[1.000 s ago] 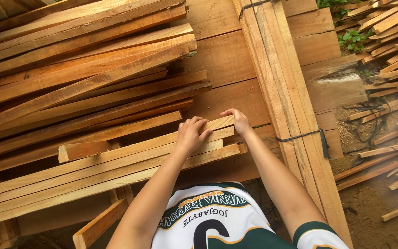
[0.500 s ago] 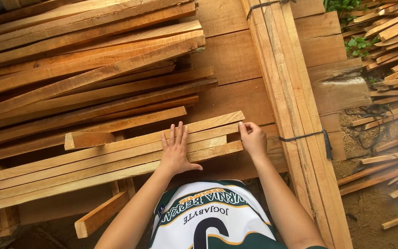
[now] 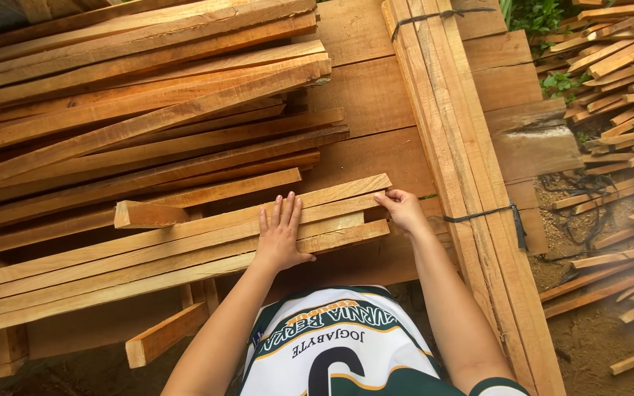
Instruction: Arranging and aligning thin wooden planks on a rack.
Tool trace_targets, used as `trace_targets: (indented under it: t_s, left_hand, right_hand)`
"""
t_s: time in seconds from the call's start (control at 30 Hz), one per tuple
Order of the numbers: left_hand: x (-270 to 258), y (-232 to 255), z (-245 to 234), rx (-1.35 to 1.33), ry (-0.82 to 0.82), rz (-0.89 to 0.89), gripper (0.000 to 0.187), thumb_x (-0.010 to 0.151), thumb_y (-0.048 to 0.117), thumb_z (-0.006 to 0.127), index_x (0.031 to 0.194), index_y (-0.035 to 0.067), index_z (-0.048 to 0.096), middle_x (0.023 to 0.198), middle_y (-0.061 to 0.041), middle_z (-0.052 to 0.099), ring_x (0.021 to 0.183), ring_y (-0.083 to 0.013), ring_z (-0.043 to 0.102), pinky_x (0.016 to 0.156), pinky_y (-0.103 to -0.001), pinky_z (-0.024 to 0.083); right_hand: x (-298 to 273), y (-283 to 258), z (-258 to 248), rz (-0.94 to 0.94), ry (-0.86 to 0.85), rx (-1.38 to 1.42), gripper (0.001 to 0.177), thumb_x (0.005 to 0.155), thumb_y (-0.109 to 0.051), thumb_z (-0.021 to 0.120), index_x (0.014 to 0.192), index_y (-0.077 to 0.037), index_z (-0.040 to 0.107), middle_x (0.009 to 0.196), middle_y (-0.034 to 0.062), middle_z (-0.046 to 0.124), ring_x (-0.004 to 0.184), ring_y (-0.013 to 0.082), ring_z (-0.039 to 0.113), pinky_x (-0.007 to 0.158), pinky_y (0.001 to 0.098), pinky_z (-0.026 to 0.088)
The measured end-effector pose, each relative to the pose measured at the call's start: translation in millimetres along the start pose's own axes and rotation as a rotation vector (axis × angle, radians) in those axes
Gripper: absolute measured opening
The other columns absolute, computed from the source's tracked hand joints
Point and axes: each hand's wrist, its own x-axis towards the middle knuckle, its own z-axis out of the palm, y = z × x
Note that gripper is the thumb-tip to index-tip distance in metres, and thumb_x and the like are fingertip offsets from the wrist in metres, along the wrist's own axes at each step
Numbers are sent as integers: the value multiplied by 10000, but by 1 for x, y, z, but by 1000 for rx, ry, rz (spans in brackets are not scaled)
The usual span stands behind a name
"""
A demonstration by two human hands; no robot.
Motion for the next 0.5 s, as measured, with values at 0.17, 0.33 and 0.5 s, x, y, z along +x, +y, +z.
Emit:
trace_targets:
  t_s: [0.17, 0.33, 0.5]
  left_hand:
    - [-5, 0, -6, -3, 10, 1, 1420, 588, 638, 872, 1641, 148, 55, 1718, -60, -14, 1568, -324, -22, 1223, -629, -24]
    - [-3, 1, 0, 17, 19, 5, 1421, 591, 642, 870, 1642, 151, 51, 1718, -57, -18, 1568, -321, -26, 1224, -628, -24]
    - [-3, 1, -3, -1, -4, 4, 1415, 611, 638, 861, 1645, 144, 31, 1719, -65, -38, 1567, -329, -53, 1220, -625, -48]
  right_hand:
    - [28, 36, -9, -19, 59, 61, 362, 885, -284, 830, 1134, -51, 709, 827, 0, 720, 649, 22, 592, 530, 152, 454]
    - [24, 35, -11, -52, 88, 50, 359, 901, -262, 817, 1162, -44, 700, 841, -5, 704, 656, 17, 563, 552, 146, 426]
    - [32, 27, -15, -8, 156, 68, 267, 999, -347, 698, 1180, -150, 694, 957, -13, 687, 780, 84, 608, 641, 202, 450]
